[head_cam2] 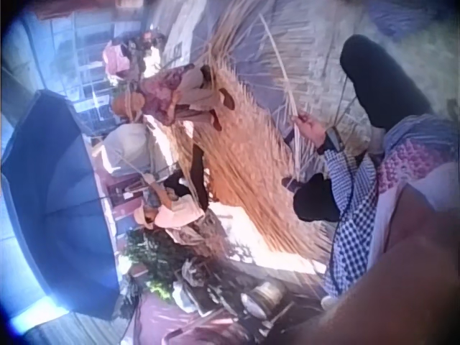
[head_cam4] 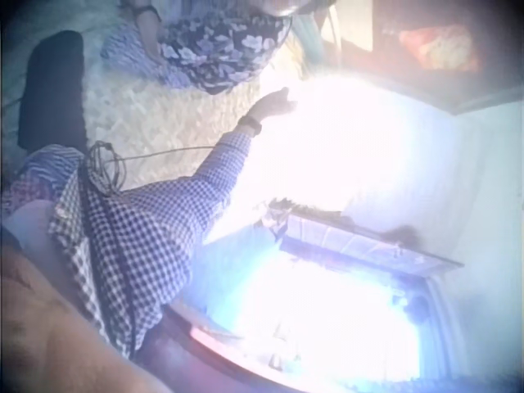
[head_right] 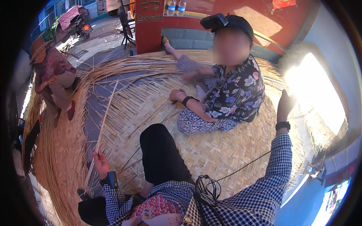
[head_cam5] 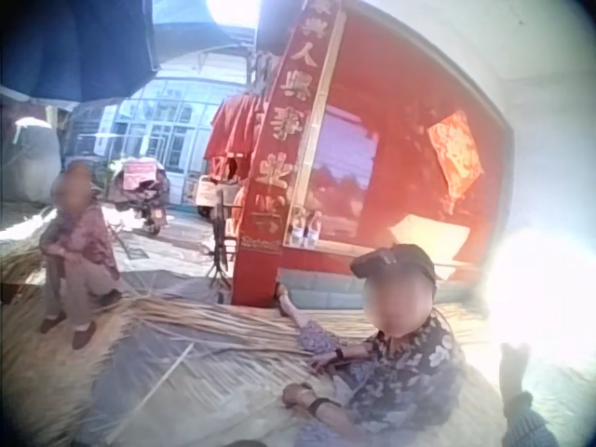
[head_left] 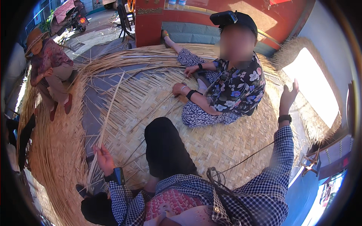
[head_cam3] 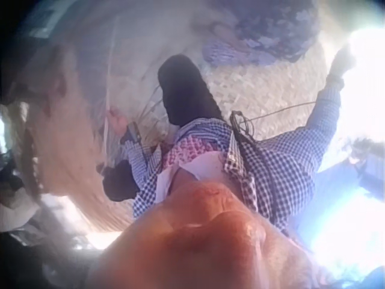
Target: Weaving thin strips of bamboo into a large mat while sitting on the ground with others.
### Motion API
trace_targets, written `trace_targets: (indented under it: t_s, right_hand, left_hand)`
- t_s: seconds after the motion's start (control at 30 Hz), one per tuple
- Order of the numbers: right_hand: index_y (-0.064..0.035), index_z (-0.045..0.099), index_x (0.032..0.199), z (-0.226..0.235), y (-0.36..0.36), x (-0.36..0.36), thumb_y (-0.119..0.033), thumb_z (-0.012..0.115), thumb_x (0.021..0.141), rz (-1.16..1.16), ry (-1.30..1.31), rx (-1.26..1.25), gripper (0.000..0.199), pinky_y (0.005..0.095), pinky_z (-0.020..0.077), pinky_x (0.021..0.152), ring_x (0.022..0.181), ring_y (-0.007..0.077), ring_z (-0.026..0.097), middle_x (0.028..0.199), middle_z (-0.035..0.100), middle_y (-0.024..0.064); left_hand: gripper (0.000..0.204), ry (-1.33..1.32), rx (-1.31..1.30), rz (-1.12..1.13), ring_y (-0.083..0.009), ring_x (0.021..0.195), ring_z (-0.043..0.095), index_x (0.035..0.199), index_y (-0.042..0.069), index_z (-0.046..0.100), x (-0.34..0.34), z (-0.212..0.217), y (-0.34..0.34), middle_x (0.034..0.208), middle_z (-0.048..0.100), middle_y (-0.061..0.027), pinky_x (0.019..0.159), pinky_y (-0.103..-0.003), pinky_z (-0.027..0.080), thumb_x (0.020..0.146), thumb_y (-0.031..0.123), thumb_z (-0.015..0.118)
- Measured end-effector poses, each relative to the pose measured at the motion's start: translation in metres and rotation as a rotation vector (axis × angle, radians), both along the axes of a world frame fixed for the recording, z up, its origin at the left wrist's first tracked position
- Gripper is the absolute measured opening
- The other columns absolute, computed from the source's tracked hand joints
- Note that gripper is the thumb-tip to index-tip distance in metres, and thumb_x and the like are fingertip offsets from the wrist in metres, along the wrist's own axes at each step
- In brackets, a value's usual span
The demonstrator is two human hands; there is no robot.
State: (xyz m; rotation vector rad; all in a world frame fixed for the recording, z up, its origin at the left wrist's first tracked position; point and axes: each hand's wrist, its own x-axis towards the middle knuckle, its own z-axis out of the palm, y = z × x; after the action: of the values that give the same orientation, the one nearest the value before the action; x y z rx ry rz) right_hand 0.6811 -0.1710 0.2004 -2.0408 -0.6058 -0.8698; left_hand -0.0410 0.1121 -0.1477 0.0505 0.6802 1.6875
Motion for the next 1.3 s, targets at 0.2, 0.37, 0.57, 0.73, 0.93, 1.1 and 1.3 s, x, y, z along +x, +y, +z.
trace_targets:
  t_s: [0.2,0.37,0.57,0.73,0.93,1.1,1.3]
  right_hand:
    - [-0.0051,0.045,0.144,-0.007,0.022,0.007,-0.003,0.061,0.089,0.089,-0.189,-0.022,0.058,0.0410,0.0369,0.110,0.130,0.0310,0.048,0.143,0.047,0.0168]
    - [-0.0003,0.044,0.143,-0.019,0.092,-0.063,-0.003,0.056,0.092,0.534,-0.008,0.175,0.053,0.0393,0.0407,0.106,0.128,0.0291,0.052,0.143,0.050,0.0162]
    - [-0.0011,0.048,0.140,-0.100,0.121,-0.220,0.004,0.048,0.093,1.109,0.261,0.039,0.048,0.0308,0.0489,0.089,0.115,0.0207,0.056,0.137,0.053,0.0114]
    - [-0.0012,0.057,0.125,-0.207,0.194,-0.348,-0.005,0.052,0.098,1.611,1.056,-0.209,0.028,0.0232,0.0513,0.068,0.090,0.0137,0.066,0.115,0.064,0.0089]
    - [0.0017,0.067,0.107,-0.280,0.191,-0.417,0.000,0.057,0.092,1.762,0.463,-0.548,0.019,0.0265,0.0529,0.076,0.086,0.0164,0.067,0.097,0.070,0.0089]
    - [0.0033,0.067,0.103,-0.279,0.185,-0.406,0.003,0.057,0.088,1.788,0.611,-0.500,0.018,0.0275,0.0509,0.082,0.087,0.0153,0.064,0.091,0.068,0.0080]
    - [0.0037,0.066,0.101,-0.284,0.186,-0.408,0.002,0.054,0.089,1.779,0.643,-0.456,0.017,0.0266,0.0498,0.079,0.085,0.0157,0.062,0.089,0.066,0.0073]
  left_hand:
    - [0.038,-0.023,0.044,-0.027,-0.0207,0.115,0.057,0.135,0.001,0.047,-0.003,0.004,-0.007,0.124,0.057,-0.0142,0.102,-0.030,0.053,0.100,0.011,0.058]
    - [0.035,0.033,0.184,0.019,-0.0197,0.115,0.058,0.134,0.000,0.048,-0.024,0.016,-0.026,0.123,0.057,-0.0138,0.102,-0.030,0.052,0.101,0.009,0.057]
    - [0.023,0.018,0.153,0.095,-0.0157,0.089,0.066,0.124,0.005,0.055,0.026,0.066,-0.028,0.101,0.065,-0.0076,0.076,-0.026,0.057,0.102,0.012,0.055]
    - [0.029,0.137,0.180,0.082,-0.0146,0.090,0.069,0.128,0.008,0.054,0.024,0.112,-0.068,0.108,0.069,-0.0088,0.068,-0.025,0.054,0.101,0.018,0.058]
    - [0.029,0.559,0.144,-0.039,-0.0127,0.091,0.068,0.126,0.006,0.060,0.022,0.117,-0.138,0.103,0.070,-0.0072,0.061,-0.024,0.054,0.100,0.018,0.060]
    - [0.026,0.776,0.240,0.088,-0.0105,0.086,0.066,0.122,0.003,0.065,0.011,0.137,-0.125,0.102,0.071,-0.0068,0.061,-0.024,0.054,0.099,0.015,0.059]
    - [0.026,0.674,0.235,0.203,-0.0103,0.085,0.065,0.120,0.003,0.066,-0.001,0.128,-0.131,0.102,0.070,-0.0066,0.060,-0.024,0.054,0.098,0.014,0.060]
